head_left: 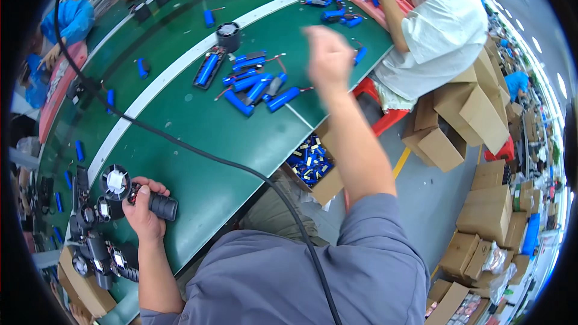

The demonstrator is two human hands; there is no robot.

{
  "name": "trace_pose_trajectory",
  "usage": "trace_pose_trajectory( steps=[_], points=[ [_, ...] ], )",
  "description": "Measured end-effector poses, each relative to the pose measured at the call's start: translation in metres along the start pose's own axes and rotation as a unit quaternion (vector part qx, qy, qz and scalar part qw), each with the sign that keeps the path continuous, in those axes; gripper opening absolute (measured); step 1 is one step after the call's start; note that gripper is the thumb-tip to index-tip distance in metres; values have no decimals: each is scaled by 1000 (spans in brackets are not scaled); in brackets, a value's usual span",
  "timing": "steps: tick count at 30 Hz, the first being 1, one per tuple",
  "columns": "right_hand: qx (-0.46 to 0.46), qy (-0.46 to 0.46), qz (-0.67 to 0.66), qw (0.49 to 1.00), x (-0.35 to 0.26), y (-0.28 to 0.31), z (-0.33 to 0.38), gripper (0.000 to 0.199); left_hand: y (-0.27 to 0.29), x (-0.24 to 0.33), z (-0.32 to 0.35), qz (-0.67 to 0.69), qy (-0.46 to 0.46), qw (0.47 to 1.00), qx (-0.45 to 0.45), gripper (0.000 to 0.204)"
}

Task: Assembling handheld electronic devices by inserting batteries and connecting internal components on a production line.

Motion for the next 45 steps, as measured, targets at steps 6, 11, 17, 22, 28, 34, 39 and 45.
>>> trace_pose_trajectory(
  steps=[6, 11, 17, 22, 28, 34, 39, 45],
  points=[
    [-168, -34, 380, 909, 117, 44, -25, 57, -13, 2, -3, -2, 16, 999, -29, 20],
    [-411, 49, 258, 873, 46, -73, 15, 67, -6, 3, 1, -7, 19, 1000, -14, 21],
    [-459, 71, 206, 861, -27, -122, 61, 70, -7, 3, -2, 4, 33, 999, -20, 23],
    [-433, 82, 177, 880, -108, -162, 105, 68, -10, 7, 3, 10, 25, 1000, 3, 15],
    [-346, -2, -41, 937, -159, -208, 141, 52, 32, 23, 5, -46, -24, 990, 134, 14],
    [-162, 36, -82, 983, -143, -206, 81, 28, 68, 50, 20, -70, -91, 974, 193, 8],
    [-429, -66, 346, 832, -64, -196, 45, 56, 56, 41, 20, -43, -74, 987, 135, 12],
    [-444, -69, 432, 782, -16, -135, 9, 41, 58, 33, 19, 34, -27, 992, 120, 17]
  ],
)
Point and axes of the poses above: each hand's wrist, its own z-axis away from the middle knuckle, its own y-axis out of the back of the hand, x = y × z, the point moved 8 cm from there along -z, towards the middle knuckle, and after that the axes turned 2 degrees about -x, right-handed, at the moved point
